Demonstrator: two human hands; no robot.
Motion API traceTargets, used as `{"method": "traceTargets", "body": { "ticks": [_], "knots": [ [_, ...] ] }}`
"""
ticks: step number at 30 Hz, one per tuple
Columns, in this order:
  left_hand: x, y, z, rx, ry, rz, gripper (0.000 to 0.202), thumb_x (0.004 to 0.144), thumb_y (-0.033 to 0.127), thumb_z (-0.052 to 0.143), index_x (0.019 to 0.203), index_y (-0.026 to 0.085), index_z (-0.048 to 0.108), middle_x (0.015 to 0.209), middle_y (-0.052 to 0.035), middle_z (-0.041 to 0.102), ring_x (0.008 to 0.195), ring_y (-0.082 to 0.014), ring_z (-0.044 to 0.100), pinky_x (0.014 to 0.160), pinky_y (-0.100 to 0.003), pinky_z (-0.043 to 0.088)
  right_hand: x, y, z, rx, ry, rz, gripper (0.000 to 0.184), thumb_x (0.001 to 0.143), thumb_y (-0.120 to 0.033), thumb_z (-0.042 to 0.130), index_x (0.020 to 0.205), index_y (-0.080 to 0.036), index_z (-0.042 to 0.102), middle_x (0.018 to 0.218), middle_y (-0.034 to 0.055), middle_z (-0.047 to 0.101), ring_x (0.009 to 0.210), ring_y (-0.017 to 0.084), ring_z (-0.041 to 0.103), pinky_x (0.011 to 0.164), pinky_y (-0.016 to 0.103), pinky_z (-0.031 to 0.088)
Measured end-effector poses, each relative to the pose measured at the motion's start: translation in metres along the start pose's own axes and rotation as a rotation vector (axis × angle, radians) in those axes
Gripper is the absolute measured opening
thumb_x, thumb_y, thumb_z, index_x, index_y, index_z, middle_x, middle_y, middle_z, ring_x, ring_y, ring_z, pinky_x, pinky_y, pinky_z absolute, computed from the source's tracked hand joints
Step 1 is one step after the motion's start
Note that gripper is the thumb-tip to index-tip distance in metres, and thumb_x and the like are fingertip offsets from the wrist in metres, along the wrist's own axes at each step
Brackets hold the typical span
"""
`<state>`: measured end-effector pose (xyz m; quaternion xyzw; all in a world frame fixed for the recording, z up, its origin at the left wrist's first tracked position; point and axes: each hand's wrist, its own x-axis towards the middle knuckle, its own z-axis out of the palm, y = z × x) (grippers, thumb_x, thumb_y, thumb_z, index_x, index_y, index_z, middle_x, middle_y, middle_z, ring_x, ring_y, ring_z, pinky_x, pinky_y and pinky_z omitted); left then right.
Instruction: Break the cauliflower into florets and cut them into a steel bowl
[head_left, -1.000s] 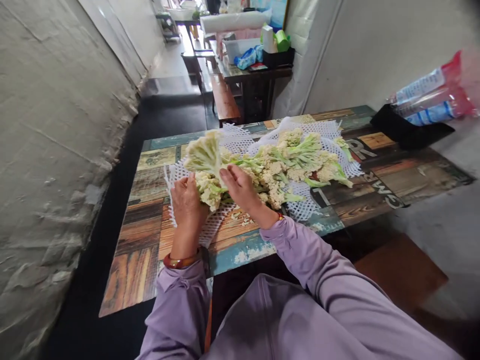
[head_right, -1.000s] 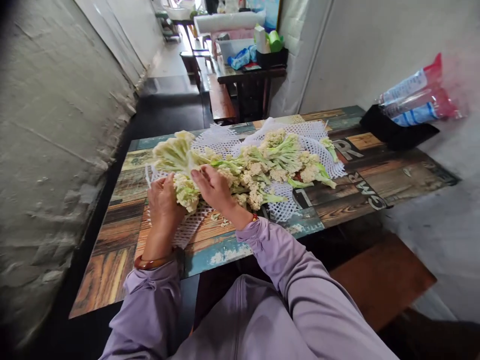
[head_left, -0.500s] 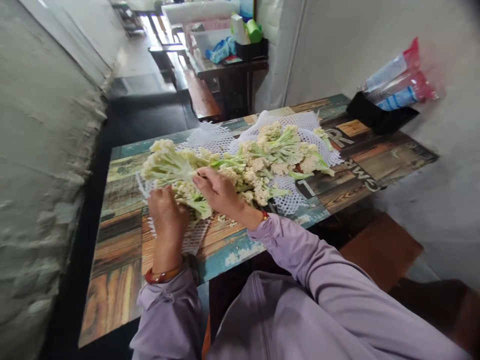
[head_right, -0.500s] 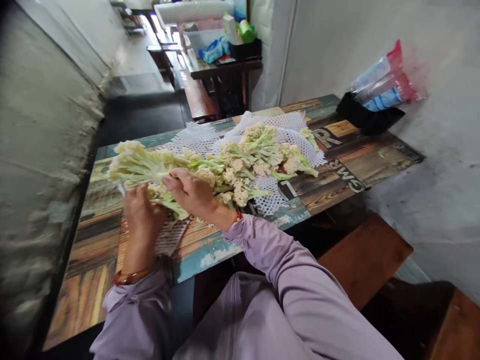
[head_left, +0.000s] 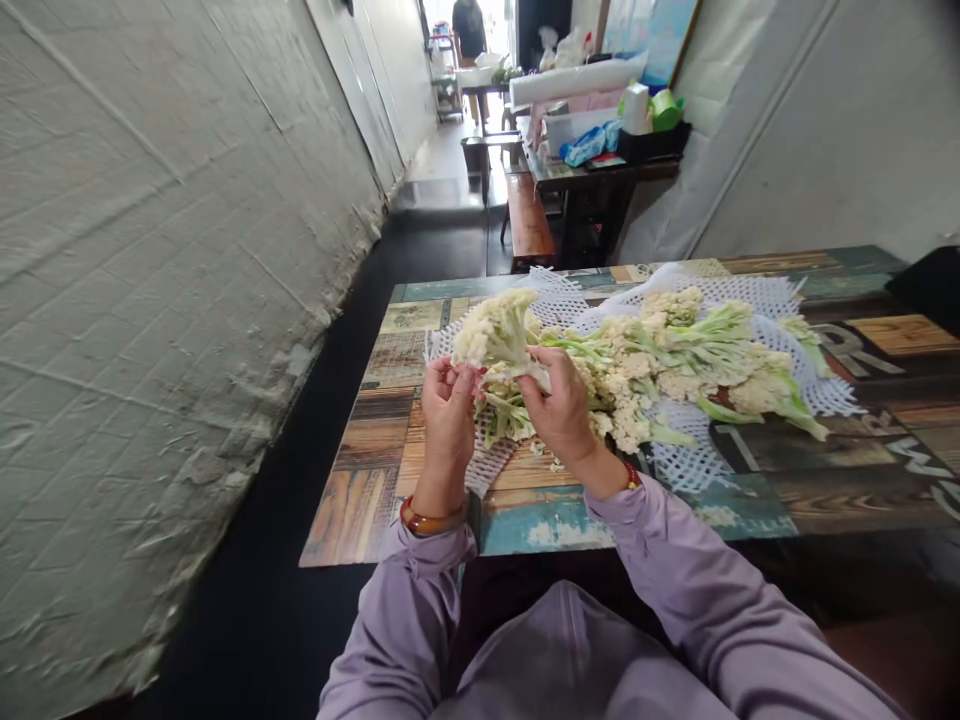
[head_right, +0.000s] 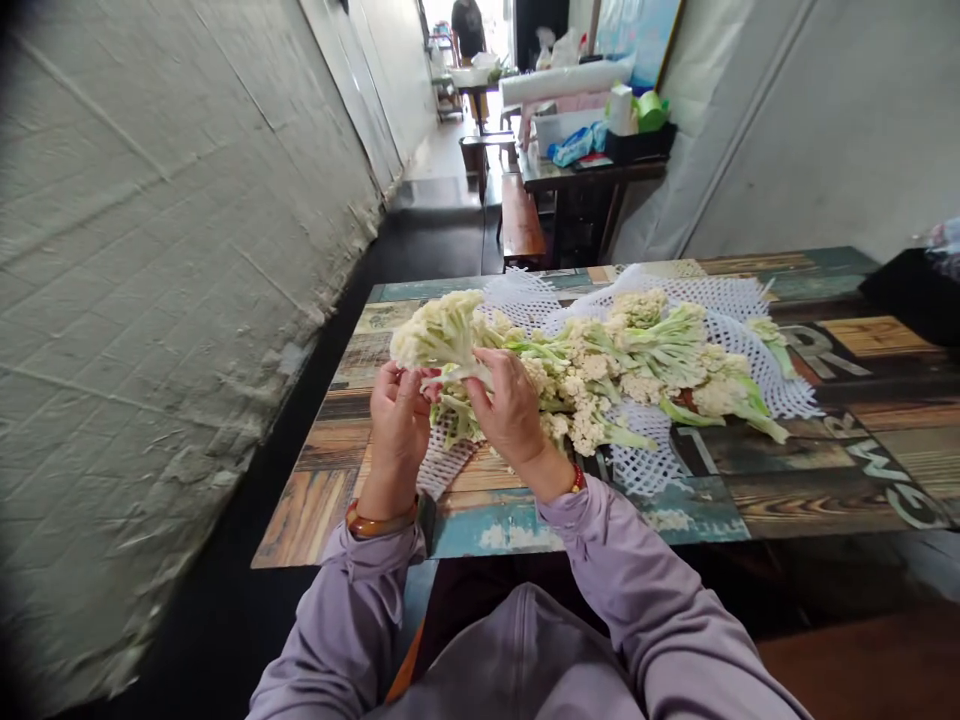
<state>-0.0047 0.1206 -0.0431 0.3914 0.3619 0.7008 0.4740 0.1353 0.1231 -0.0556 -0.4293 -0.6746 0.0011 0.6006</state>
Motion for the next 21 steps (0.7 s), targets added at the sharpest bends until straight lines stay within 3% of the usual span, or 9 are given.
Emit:
{"method": "traceTargets", "body": {
  "ticks": [6,10,15,21],
  "knots": [
    [-0.004,0.000,0.001,-0.146,-0.188,-0.065,0.063,0.061,0.036,0.092,0.116,0.025,0.062,0.115,-0.0056,0.069,0.100,-0.0172,0.068,0.081,-0.026,0.054,0.001,0.001,-0.004,-0.091,-0.049,-0.108,0.024,0.095,-0.021,0.054,0.119,-0.022,0.058,0.106,0.0107,0.067,0.103,0.025,0.063,0.093,0.043,0.053],
    [-0.003,0.005,-0.001,-0.256,-0.104,-0.088,0.059,0.064,0.040,0.090,0.115,0.025,0.065,0.113,-0.0056,0.073,0.108,-0.0198,0.068,0.091,-0.031,0.054,-0.002,-0.003,-0.001,-0.039,-0.167,-0.160,0.026,0.094,-0.023,0.059,0.120,-0.022,0.058,0.111,0.0112,0.067,0.108,0.025,0.062,0.097,0.044,0.052],
    [0.000,0.010,-0.004,-0.318,0.034,-0.114,0.053,0.065,0.033,0.090,0.113,0.024,0.068,0.109,-0.0034,0.076,0.111,-0.0198,0.068,0.095,-0.029,0.053,-0.004,-0.009,0.002,0.074,-0.284,-0.120,0.037,0.094,-0.038,0.061,0.127,-0.021,0.055,0.118,0.0118,0.068,0.115,0.026,0.063,0.100,0.044,0.052],
    [-0.003,0.006,-0.003,-0.305,-0.065,-0.158,0.060,0.068,0.035,0.088,0.122,0.026,0.065,0.119,-0.0051,0.073,0.116,-0.0210,0.066,0.099,-0.032,0.051,0.002,0.002,-0.002,-0.010,-0.314,-0.087,0.030,0.100,-0.038,0.051,0.121,-0.020,0.061,0.110,0.0115,0.072,0.104,0.025,0.066,0.093,0.041,0.053]
  ]
}}
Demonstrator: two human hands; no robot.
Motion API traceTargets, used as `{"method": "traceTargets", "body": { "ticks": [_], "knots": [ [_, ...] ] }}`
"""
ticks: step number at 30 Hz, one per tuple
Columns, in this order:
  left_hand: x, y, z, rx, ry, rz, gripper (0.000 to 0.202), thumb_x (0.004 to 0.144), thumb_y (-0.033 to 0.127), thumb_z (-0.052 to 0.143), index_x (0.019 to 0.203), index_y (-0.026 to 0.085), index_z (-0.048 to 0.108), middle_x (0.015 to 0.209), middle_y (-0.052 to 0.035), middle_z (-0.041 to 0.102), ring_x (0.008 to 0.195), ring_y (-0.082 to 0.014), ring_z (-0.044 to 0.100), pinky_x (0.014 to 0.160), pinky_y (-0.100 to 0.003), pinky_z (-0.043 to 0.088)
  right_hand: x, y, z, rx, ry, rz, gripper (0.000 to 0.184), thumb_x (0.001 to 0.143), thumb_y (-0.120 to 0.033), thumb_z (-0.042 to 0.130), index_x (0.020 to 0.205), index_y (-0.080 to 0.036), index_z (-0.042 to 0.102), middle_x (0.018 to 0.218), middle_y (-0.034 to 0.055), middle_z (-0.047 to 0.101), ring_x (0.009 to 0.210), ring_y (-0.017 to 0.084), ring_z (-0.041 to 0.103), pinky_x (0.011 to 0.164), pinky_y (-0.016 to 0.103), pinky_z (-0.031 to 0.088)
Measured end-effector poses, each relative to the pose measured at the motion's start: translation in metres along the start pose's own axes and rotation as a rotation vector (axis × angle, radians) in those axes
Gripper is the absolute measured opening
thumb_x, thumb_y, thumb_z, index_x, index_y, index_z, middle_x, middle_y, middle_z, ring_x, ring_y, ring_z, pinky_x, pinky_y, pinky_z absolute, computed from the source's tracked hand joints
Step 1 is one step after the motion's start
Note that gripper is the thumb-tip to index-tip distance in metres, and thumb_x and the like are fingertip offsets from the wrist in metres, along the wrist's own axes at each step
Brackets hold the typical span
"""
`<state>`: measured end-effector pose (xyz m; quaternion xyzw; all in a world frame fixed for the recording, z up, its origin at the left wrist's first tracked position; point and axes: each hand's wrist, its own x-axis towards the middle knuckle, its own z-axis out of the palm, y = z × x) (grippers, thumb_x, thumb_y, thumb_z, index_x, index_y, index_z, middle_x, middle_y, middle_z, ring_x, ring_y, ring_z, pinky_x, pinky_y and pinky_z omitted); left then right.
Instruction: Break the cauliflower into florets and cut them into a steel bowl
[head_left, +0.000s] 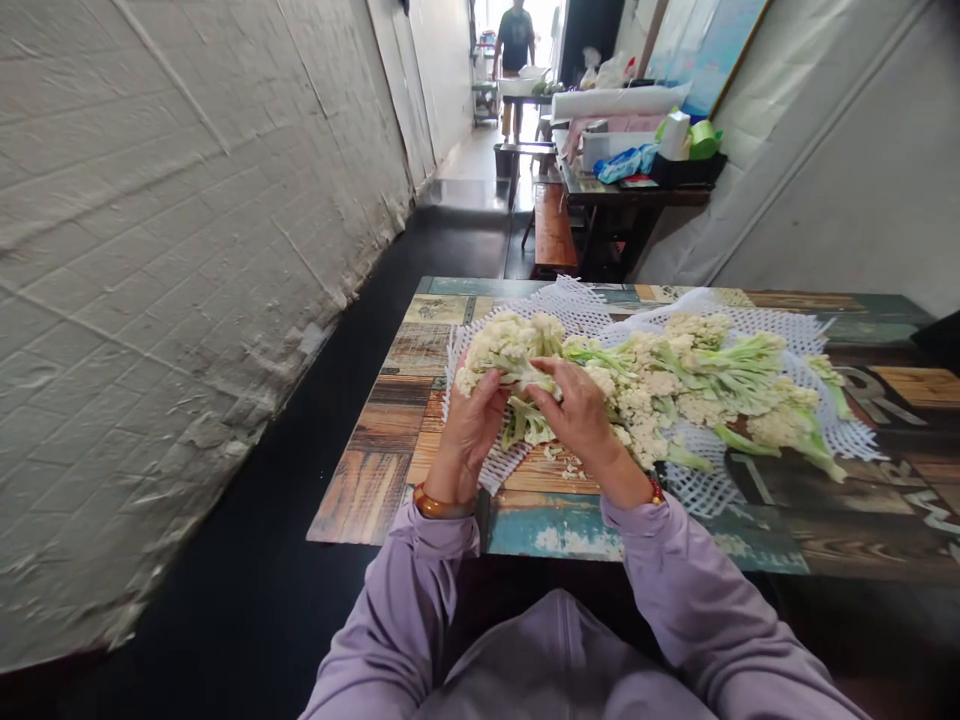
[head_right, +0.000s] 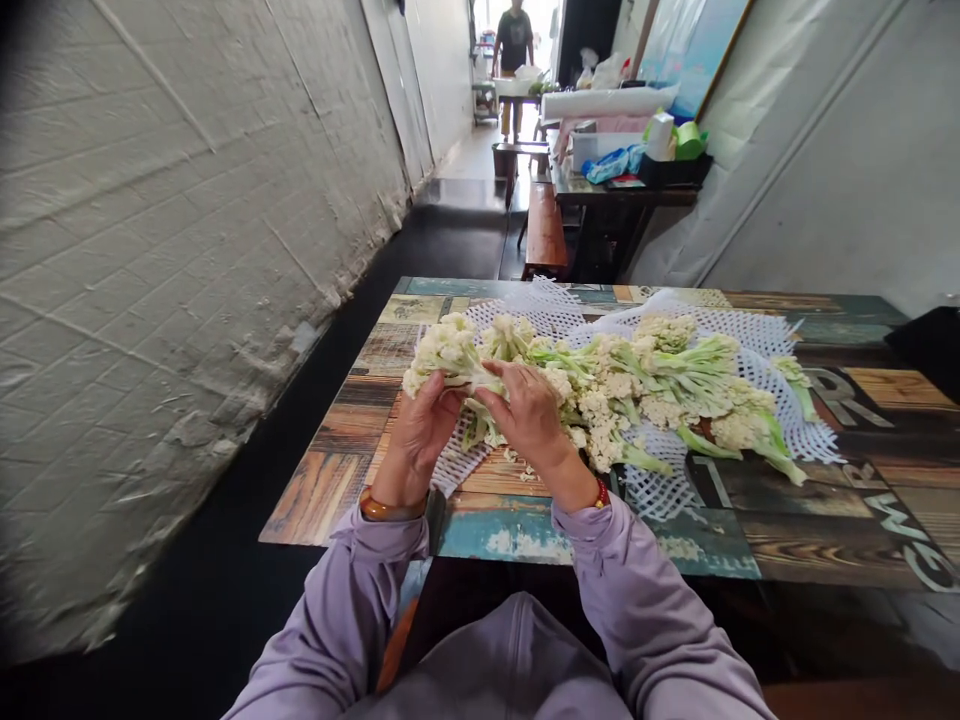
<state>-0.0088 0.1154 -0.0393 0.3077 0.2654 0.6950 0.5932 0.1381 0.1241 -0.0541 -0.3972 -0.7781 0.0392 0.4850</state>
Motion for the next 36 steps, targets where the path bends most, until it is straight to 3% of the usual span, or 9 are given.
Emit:
{"method": "traceTargets", "body": {
  "ticks": [3,7,11,14,17,21,28,31,36],
  "knots": [
    [0.001,-0.001,-0.004,0.121,-0.080,0.039,0.071,0.069,0.046,0.086,0.132,0.027,0.058,0.136,-0.0089,0.063,0.126,-0.0248,0.060,0.106,-0.036,0.048,0.003,0.006,-0.006,-0.052,0.048,-0.020,0.028,0.101,-0.036,0.050,0.120,-0.018,0.062,0.109,0.0121,0.071,0.103,0.025,0.064,0.092,0.041,0.052],
    [0.007,0.001,-0.013,0.428,-0.066,0.315,0.100,0.060,0.056,0.089,0.146,0.035,0.043,0.157,-0.0092,0.041,0.142,-0.0298,0.043,0.118,-0.043,0.036,0.005,0.008,-0.014,-0.144,0.101,-0.024,0.028,0.100,-0.032,0.052,0.122,-0.019,0.062,0.113,0.0125,0.069,0.107,0.026,0.060,0.095,0.044,0.048],
    [0.010,0.011,-0.015,0.723,-0.055,0.520,0.119,0.045,0.051,0.096,0.148,0.035,0.039,0.162,-0.0114,0.030,0.149,-0.0347,0.031,0.123,-0.050,0.024,0.006,0.005,-0.017,-0.124,0.029,-0.082,0.030,0.098,-0.027,0.052,0.125,-0.021,0.062,0.116,0.0119,0.068,0.112,0.027,0.057,0.100,0.047,0.046],
    [0.008,0.023,-0.013,0.717,-0.064,0.561,0.123,0.040,0.058,0.095,0.147,0.031,0.041,0.162,-0.0148,0.029,0.150,-0.0374,0.029,0.122,-0.051,0.026,0.007,0.001,-0.019,-0.041,-0.065,-0.162,0.032,0.098,-0.026,0.050,0.127,-0.022,0.061,0.116,0.0112,0.067,0.112,0.026,0.057,0.101,0.047,0.046],
    [0.006,0.031,-0.013,0.612,-0.151,0.459,0.116,0.046,0.064,0.090,0.147,0.031,0.043,0.155,-0.0165,0.041,0.141,-0.0364,0.044,0.113,-0.049,0.040,0.009,-0.002,-0.021,0.015,-0.103,-0.226,0.032,0.099,-0.028,0.049,0.128,-0.022,0.061,0.115,0.0107,0.067,0.110,0.025,0.057,0.101,0.046,0.047],
    [0.003,0.028,-0.018,0.621,-0.210,0.318,0.087,0.059,0.052,0.090,0.136,0.027,0.056,0.122,-0.0129,0.066,0.106,-0.0278,0.067,0.092,-0.041,0.054,0.010,-0.001,-0.023,0.020,-0.065,-0.258,0.031,0.099,-0.027,0.051,0.127,-0.020,0.061,0.113,0.0111,0.067,0.108,0.025,0.057,0.099,0.045,0.049],
    [-0.005,0.010,-0.007,0.972,0.068,0.704,0.053,0.069,0.036,0.085,0.116,0.024,0.064,0.111,-0.0065,0.066,0.103,-0.0239,0.062,0.098,-0.039,0.048,0.003,0.000,-0.003,-0.071,0.011,-0.100,0.030,0.101,-0.027,0.043,0.123,-0.018,0.061,0.111,0.0123,0.067,0.106,0.025,0.059,0.095,0.043,0.050],
    [-0.010,0.004,0.000,1.023,0.106,0.803,0.048,0.071,0.034,0.083,0.113,0.024,0.063,0.109,-0.0071,0.066,0.104,-0.0251,0.061,0.100,-0.042,0.046,0.000,-0.003,0.007,-0.061,0.039,-0.007,0.030,0.102,-0.033,0.042,0.119,-0.018,0.062,0.109,0.0130,0.068,0.104,0.025,0.062,0.093,0.040,0.051],
    [-0.019,-0.006,0.007,1.038,0.089,0.925,0.048,0.066,0.029,0.087,0.108,0.027,0.064,0.104,-0.0068,0.064,0.101,-0.0261,0.060,0.099,-0.044,0.045,0.003,-0.008,0.008,0.052,0.171,0.255,0.032,0.103,-0.039,0.037,0.103,-0.021,0.062,0.089,0.0076,0.071,0.080,0.021,0.066,0.072,0.032,0.052]
  ]
}}
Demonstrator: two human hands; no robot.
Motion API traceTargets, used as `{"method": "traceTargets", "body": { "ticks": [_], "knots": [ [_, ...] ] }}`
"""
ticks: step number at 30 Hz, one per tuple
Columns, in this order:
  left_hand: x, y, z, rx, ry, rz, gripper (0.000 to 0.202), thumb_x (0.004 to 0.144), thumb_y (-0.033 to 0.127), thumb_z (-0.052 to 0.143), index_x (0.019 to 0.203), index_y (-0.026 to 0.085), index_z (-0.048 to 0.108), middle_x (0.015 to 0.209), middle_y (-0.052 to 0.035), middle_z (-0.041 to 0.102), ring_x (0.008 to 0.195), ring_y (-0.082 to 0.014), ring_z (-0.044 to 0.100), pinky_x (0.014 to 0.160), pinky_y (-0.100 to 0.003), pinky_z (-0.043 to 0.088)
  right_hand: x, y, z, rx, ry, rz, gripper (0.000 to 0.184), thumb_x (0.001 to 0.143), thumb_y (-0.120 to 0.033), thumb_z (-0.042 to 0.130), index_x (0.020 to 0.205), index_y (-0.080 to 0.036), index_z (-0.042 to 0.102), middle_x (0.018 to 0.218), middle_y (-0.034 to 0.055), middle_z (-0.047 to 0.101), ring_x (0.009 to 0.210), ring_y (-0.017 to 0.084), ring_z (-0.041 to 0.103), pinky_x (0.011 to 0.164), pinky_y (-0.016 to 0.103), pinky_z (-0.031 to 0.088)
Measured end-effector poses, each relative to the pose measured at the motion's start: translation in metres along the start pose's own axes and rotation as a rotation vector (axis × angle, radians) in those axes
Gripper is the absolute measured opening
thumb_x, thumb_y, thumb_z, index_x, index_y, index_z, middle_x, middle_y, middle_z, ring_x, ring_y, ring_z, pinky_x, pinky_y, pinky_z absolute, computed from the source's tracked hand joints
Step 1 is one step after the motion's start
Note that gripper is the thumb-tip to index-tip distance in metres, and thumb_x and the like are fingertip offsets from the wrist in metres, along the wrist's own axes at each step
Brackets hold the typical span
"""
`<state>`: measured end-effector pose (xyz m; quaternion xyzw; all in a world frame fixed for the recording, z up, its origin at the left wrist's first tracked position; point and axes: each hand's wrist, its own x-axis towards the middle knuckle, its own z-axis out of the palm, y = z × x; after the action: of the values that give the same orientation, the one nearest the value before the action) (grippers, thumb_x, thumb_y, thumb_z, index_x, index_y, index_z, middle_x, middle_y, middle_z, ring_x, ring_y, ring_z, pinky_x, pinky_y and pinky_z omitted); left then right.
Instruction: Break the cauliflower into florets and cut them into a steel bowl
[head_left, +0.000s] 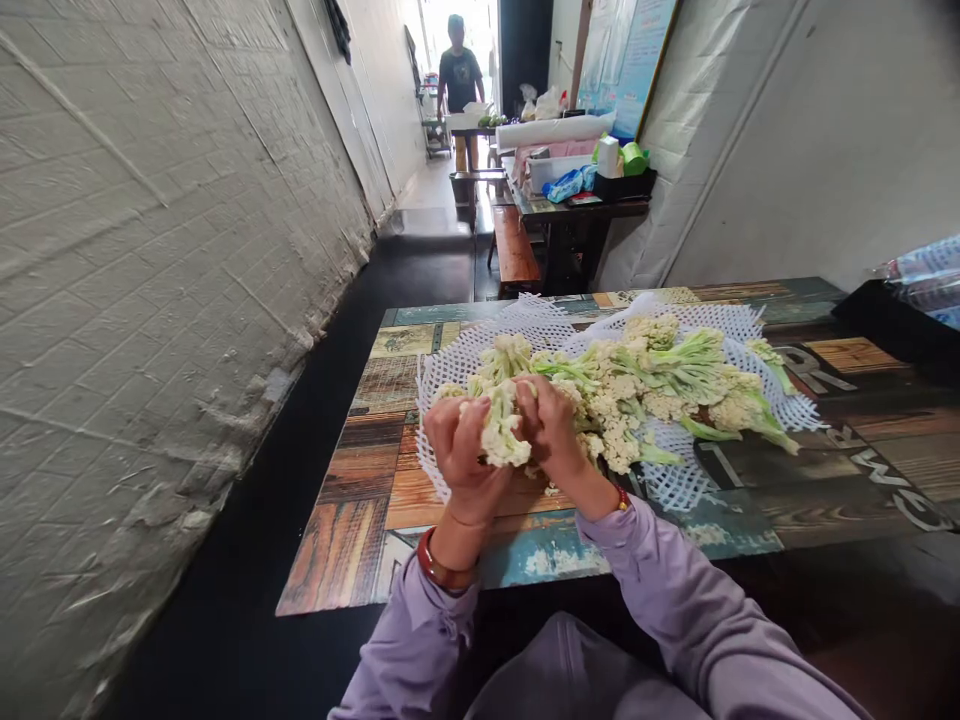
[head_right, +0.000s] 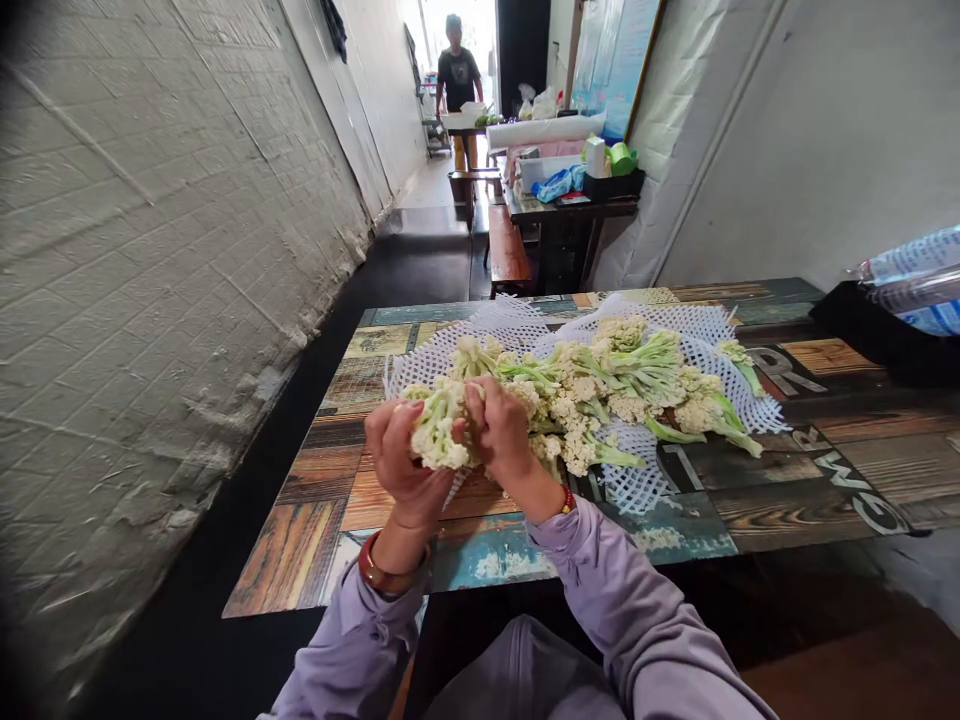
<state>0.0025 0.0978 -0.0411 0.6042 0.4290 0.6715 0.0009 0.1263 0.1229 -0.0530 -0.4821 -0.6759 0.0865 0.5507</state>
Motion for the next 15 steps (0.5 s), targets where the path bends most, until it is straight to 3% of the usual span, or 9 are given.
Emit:
{"method": "traceTargets", "body": {
  "ticks": [3,8,12,15],
  "knots": [
    [-0.001,-0.001,0.001,-0.042,0.042,-0.082,0.052,0.066,0.030,0.087,0.112,0.026,0.063,0.109,-0.0068,0.063,0.104,-0.0253,0.059,0.099,-0.042,0.045,0.004,-0.002,-0.003,0.118,-0.018,0.094,0.031,0.100,-0.043,0.041,0.098,-0.022,0.062,0.088,0.0054,0.071,0.080,0.019,0.066,0.072,0.030,0.051],
    [0.006,-0.010,0.000,-0.326,0.054,-0.509,0.051,0.076,0.040,0.080,0.121,0.026,0.059,0.111,-0.0027,0.062,0.094,-0.0163,0.062,0.088,-0.029,0.050,0.004,-0.005,-0.001,0.554,-0.200,0.392,0.037,0.096,-0.055,0.047,0.087,-0.022,0.059,0.070,-0.0024,0.060,0.058,0.012,0.056,0.053,0.023,0.044],
    [0.009,-0.009,0.002,-0.658,0.041,-0.774,0.053,0.075,0.039,0.080,0.122,0.028,0.058,0.106,0.0003,0.064,0.085,-0.0124,0.064,0.078,-0.024,0.053,0.000,-0.012,0.003,0.845,-0.243,0.681,0.038,0.089,-0.059,0.055,0.084,-0.022,0.056,0.066,-0.0042,0.057,0.049,0.009,0.047,0.044,0.020,0.035],
    [0.009,-0.006,0.002,-0.805,0.040,-0.931,0.055,0.076,0.042,0.079,0.124,0.029,0.055,0.105,0.0008,0.067,0.082,-0.0130,0.067,0.076,-0.026,0.054,-0.003,-0.016,0.002,0.755,-0.251,0.622,0.038,0.092,-0.059,0.050,0.087,-0.022,0.057,0.064,-0.0034,0.058,0.049,0.010,0.049,0.046,0.022,0.039]
  ]
}}
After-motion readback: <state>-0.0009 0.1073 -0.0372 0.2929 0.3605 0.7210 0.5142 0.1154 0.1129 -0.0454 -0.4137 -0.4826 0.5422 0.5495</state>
